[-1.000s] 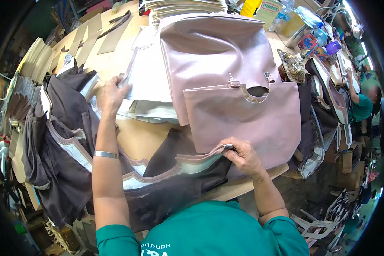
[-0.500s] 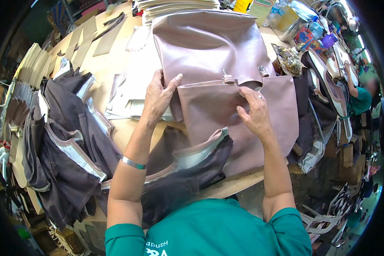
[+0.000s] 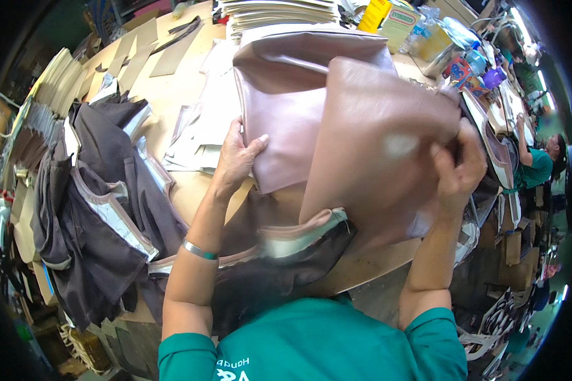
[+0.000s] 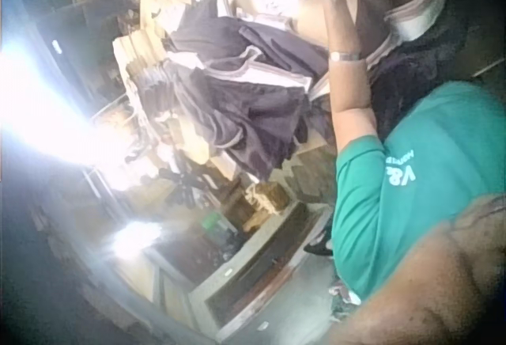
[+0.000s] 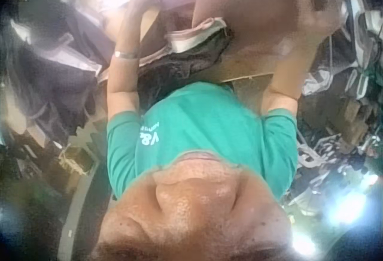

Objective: The person is sewing a pink handbag by hand. They use a needle and thread to stitch the edges of the bag, carefully aligning the fabric pieces. The person also handles other fabric pieces and a finished pink handbag on the table.

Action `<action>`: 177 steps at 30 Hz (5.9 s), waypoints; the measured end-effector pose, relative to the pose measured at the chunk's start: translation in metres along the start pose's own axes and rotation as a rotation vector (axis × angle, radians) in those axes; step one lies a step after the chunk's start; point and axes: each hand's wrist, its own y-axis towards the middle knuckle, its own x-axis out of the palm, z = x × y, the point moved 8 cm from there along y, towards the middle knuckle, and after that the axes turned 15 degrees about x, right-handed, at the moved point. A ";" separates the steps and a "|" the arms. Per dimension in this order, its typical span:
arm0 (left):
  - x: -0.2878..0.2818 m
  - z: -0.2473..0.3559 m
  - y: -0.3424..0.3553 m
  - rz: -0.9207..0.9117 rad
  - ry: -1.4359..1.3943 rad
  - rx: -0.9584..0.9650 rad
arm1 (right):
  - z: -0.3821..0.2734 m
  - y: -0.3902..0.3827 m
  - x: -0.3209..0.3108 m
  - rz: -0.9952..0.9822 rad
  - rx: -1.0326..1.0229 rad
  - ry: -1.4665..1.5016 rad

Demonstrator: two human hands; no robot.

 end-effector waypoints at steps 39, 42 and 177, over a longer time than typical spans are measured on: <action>0.023 0.251 0.081 -0.398 0.882 0.442 | -0.022 -0.088 0.087 -0.191 -0.245 -0.318; -0.053 0.296 0.060 -0.155 1.053 0.490 | -0.026 -0.069 0.101 -0.181 -0.278 -0.218; 0.112 -0.003 -0.060 0.119 0.596 0.154 | 0.214 -0.074 0.070 -0.309 0.616 0.687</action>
